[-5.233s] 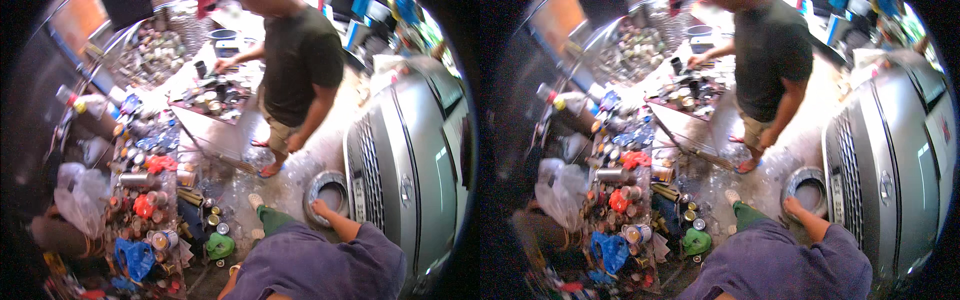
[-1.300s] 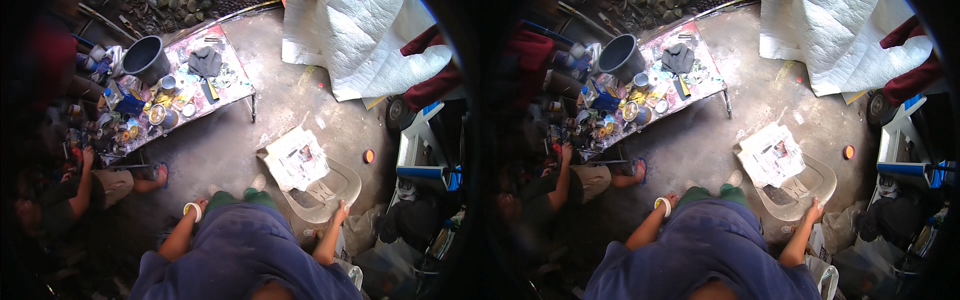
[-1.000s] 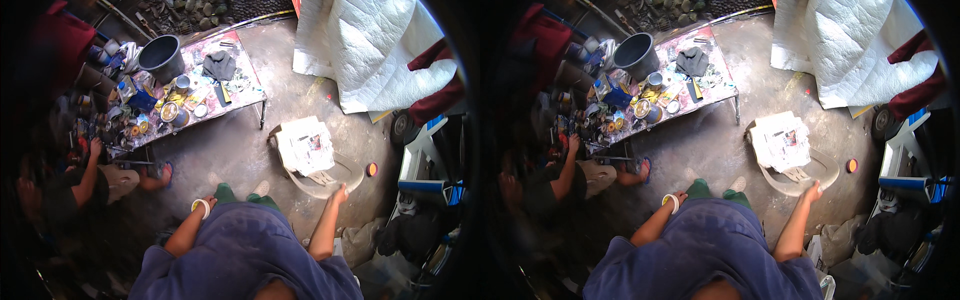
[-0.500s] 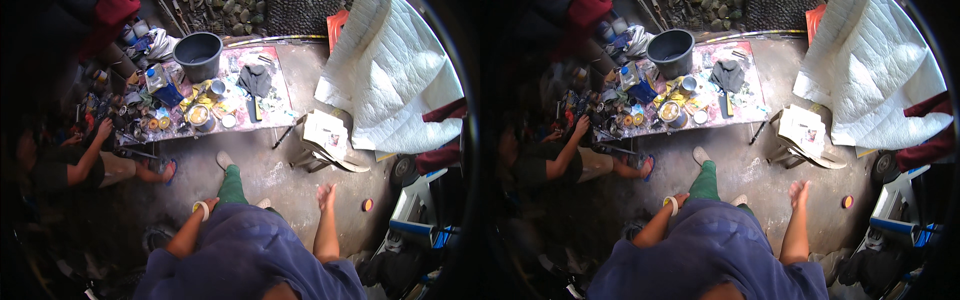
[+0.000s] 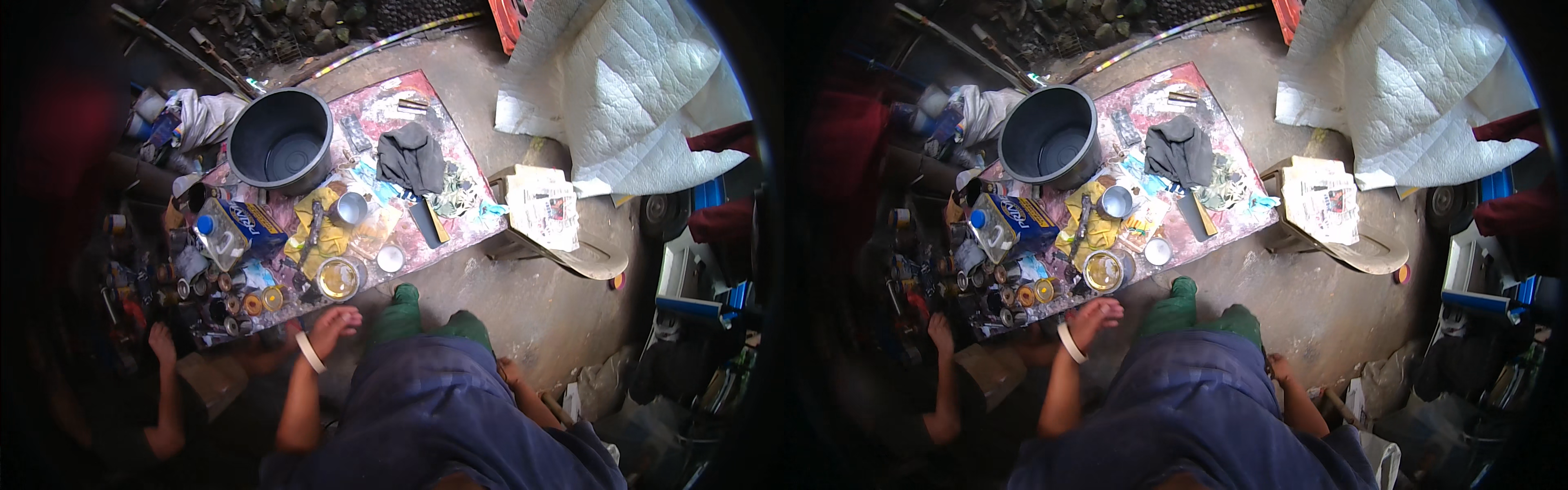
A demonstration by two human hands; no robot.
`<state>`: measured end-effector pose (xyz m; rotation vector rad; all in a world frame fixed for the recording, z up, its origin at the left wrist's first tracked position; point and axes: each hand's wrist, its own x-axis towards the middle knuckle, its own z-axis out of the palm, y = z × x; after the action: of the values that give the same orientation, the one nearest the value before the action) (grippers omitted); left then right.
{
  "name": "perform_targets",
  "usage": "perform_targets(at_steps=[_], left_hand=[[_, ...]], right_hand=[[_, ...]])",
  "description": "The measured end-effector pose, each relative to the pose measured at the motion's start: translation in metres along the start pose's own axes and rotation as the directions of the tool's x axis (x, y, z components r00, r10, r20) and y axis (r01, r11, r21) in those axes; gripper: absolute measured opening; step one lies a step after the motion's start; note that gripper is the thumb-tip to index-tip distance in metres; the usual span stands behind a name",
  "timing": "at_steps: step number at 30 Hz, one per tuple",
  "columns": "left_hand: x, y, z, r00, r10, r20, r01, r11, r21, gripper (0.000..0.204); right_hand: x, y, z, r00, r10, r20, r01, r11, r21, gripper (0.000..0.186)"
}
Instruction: The person stands at a cluttered workbench and handles various paint cans and containers. They open a can, pour liquid into a metal cup, and use a spray gun to mix or clean the contents. Another person is present at the table, also handling materials.
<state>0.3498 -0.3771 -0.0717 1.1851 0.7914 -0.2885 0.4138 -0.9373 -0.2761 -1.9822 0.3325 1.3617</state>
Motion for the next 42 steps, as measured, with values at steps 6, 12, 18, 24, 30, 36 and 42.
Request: perform_targets(at_steps=[6, 12, 18, 24, 30, 36, 42], left_hand=[[0.081, 0.063, -0.116, 0.913, 0.223, -0.342, -0.119, 0.947, 0.299, 0.028], [0.09, 0.036, -0.12, 0.875, 0.231, -0.425, -0.142, 0.962, 0.232, 0.041], [0.077, -0.027, -0.065, 0.796, 0.297, -0.527, 0.058, 0.83, 0.555, 0.087], [0.086, -0.047, -0.015, 0.729, -0.043, -0.684, 0.114, 0.992, 0.06, 0.104], [0.074, -0.015, 0.033, 0.614, 0.291, -0.733, 0.234, 0.821, 0.521, 0.123], [0.078, -0.005, 0.039, 0.623, 0.258, -0.738, 0.412, 0.694, 0.59, 0.114], [0.072, 0.002, 0.024, 0.677, 0.263, -0.687, 0.365, 0.69, 0.625, 0.116]], right_hand=[[0.013, -0.089, 0.015, 0.989, 0.027, -0.148, 0.009, 0.971, 0.24, 0.042], [0.025, -0.166, -0.01, 0.981, -0.148, -0.125, 0.131, 0.982, -0.134, 0.043], [0.057, -0.316, -0.027, 0.92, -0.389, 0.044, 0.387, 0.889, -0.244, 0.043], [0.055, -0.452, -0.013, 0.814, -0.514, 0.271, 0.58, 0.698, -0.419, 0.041], [0.038, -0.5, 0.009, 0.707, -0.474, 0.525, 0.707, 0.48, -0.519, 0.037], [0.034, -0.538, 0.036, 0.547, -0.494, 0.676, 0.836, 0.283, -0.469, 0.034], [0.01, -0.56, 0.055, 0.523, -0.53, 0.668, 0.852, 0.312, -0.42, 0.032]])
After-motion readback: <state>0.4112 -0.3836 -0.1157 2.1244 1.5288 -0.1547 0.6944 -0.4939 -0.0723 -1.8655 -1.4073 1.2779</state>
